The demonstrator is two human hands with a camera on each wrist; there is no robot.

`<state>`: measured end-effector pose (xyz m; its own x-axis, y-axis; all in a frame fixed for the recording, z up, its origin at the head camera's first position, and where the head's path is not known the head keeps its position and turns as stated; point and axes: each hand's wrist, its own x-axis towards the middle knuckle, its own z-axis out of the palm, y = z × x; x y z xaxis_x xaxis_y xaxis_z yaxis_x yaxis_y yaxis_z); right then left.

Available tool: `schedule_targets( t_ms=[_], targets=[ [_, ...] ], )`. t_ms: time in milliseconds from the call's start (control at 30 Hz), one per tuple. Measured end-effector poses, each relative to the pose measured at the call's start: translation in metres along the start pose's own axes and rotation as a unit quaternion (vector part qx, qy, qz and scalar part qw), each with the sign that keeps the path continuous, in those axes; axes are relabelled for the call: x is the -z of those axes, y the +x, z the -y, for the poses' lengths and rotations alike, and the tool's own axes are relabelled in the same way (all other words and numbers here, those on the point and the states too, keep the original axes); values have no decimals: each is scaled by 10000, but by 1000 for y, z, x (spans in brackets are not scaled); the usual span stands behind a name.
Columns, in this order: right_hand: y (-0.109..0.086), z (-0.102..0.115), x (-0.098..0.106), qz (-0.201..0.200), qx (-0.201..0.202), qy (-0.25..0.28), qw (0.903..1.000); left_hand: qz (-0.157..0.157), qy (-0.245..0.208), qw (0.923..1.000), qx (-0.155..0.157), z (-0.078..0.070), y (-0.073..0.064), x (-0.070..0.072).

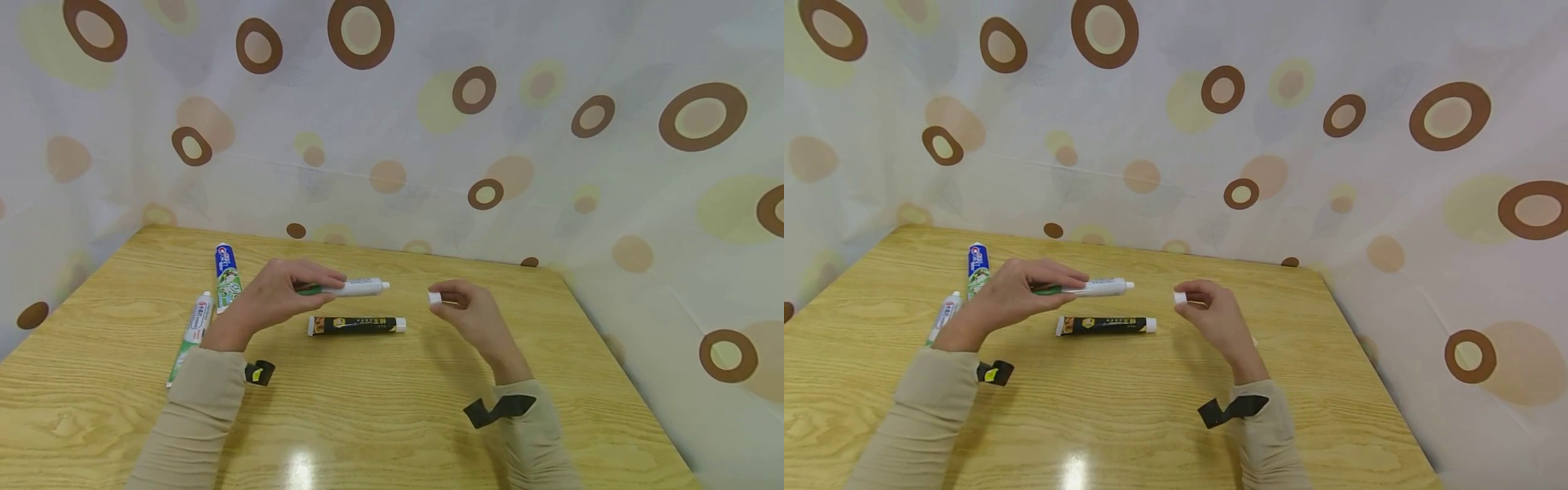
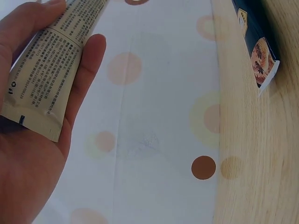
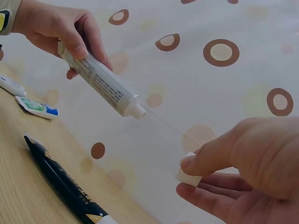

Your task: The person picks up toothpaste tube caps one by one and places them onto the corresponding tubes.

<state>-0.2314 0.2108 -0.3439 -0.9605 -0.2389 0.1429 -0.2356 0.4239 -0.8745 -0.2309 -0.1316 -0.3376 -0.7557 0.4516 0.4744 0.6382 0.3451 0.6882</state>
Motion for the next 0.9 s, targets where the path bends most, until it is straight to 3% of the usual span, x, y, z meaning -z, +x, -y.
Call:
schedule_targets(
  t_ms=[267,533,900],
  targets=[
    [-4,14,-10,336,191,436,9983,57,12,9997,-255,-7,2,-6],
    [-5,19,-18,502,350,312,9976,187,-158,9981,-559,-7,4,-13],
    [-5,20,-18,593,390,157,9974,460,-446,9971,-399,-7,5,-15]
  ],
)
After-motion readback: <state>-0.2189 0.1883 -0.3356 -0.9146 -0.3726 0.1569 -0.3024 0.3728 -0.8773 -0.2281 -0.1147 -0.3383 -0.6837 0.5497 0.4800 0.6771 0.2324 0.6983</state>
